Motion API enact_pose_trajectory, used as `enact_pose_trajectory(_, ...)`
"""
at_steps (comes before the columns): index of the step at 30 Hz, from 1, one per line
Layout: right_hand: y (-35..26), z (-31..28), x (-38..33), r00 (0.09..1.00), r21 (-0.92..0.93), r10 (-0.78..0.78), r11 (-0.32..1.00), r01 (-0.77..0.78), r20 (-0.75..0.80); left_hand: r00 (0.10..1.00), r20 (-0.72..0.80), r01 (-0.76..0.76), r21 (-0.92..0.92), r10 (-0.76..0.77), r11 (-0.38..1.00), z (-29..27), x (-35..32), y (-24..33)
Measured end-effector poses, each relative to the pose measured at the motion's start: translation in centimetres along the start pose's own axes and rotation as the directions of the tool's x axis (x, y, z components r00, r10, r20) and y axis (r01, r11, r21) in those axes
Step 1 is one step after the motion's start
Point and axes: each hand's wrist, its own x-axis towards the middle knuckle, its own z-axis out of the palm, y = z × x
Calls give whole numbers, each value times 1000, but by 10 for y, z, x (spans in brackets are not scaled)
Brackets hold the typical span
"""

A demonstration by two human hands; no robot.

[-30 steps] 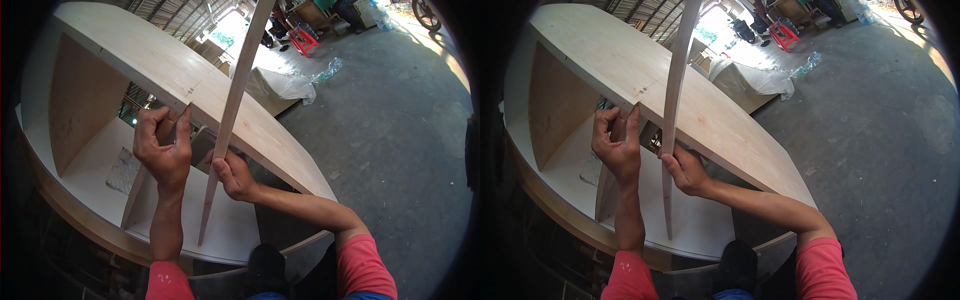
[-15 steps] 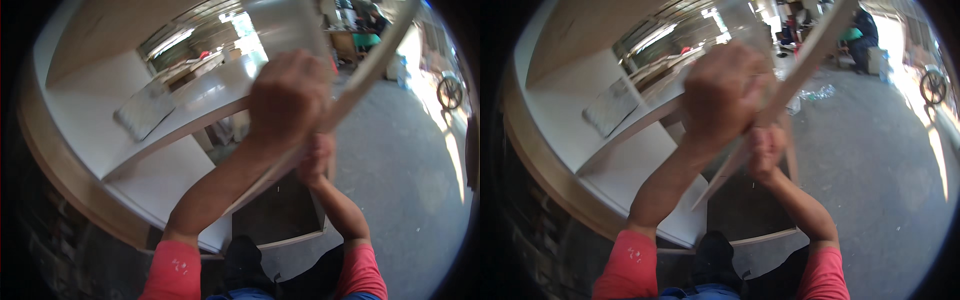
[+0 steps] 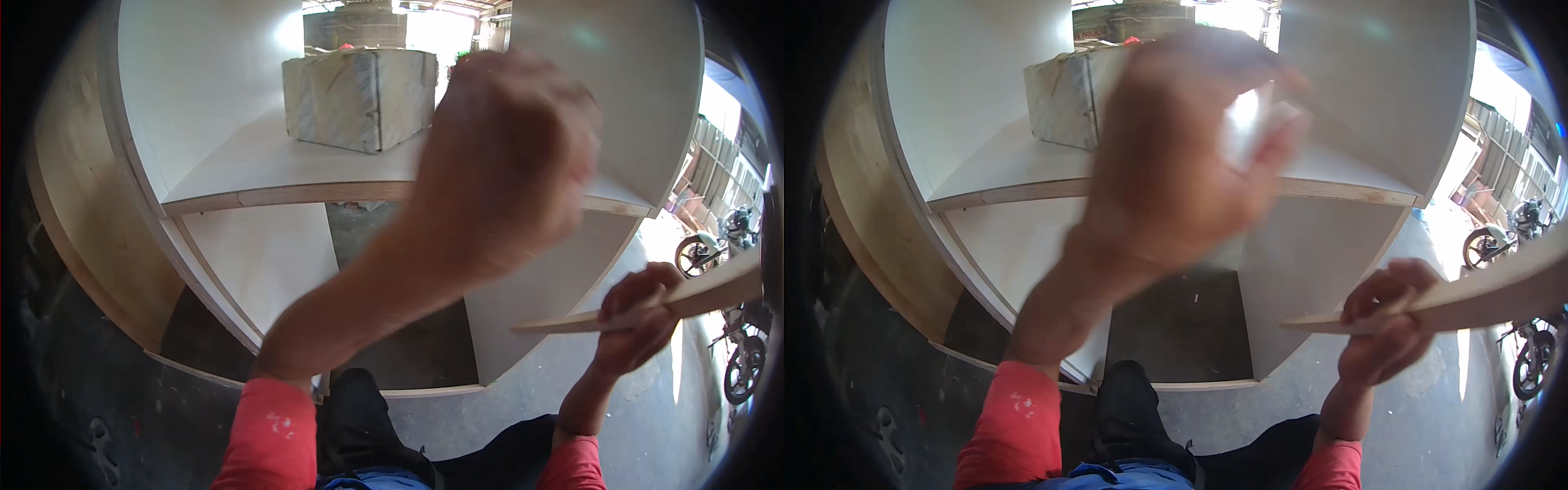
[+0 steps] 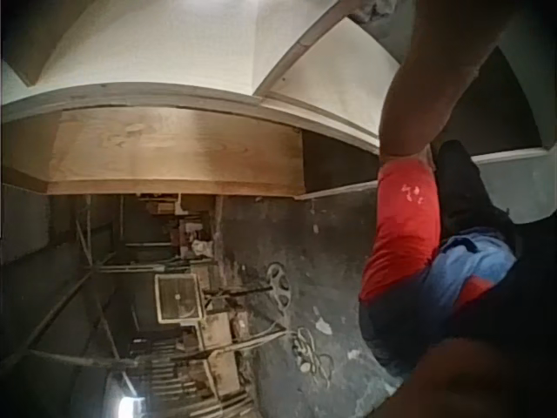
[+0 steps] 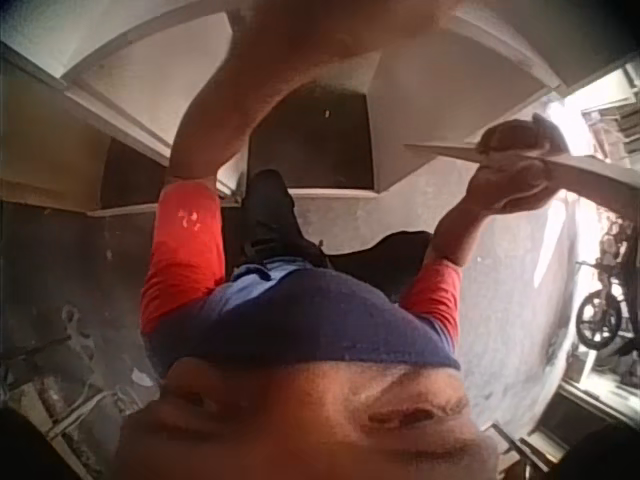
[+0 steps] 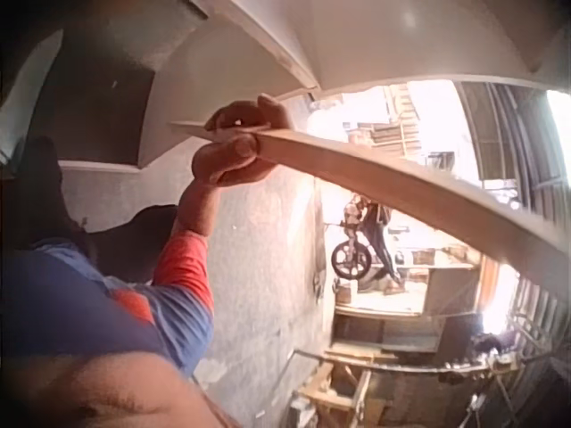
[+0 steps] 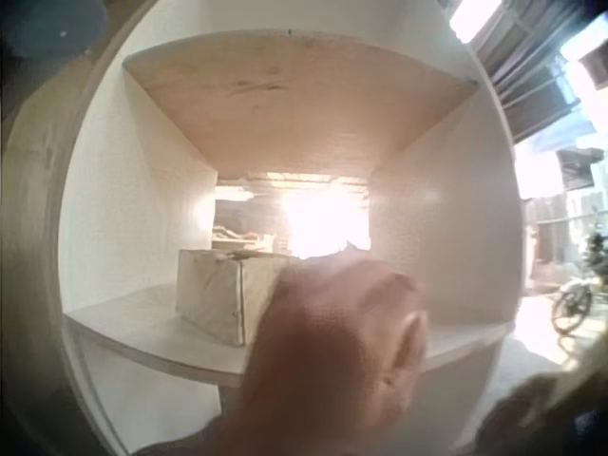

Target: The person assembles a cabinet by aligning wood panels and structural supports, then uses a drill to drive a screw through the side of the cabinet to secure a support piece.

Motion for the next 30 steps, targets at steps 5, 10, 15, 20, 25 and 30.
enact_pose_trajectory(5, -25, -5, 34, 998, -193, 61, 980, -57, 18, 860, 73, 449, 364, -505, 816, -91, 5, -5)
enact_pose_trajectory(10, -32, 24, 89, 952, -645, 180, 764, 23, 248, 365, 587, 784, 225, -723, 578, -141, 24, -49)
enact_pose_trajectory(15, -24, 77, 139, 820, -786, 192, 466, 407, 539, 571, 281, 698, 329, -771, 636, -130, -3, -20)
enact_pose_trajectory(20, 27, 132, 186, 644, -672, 198, 283, 684, 739, 828, 141, 509, 220, -543, 832, -137, -38, -64)
enact_pose_trajectory(25, 70, 205, 200, 461, -619, 523, 173, 766, 717, 887, 30, 447, 189, -460, 874, -155, -48, -50)
enact_pose_trajectory(30, 116, 215, 196, 347, -647, 563, 519, 558, 750, 873, 20, 476, 181, -488, 860, -162, -53, -37)
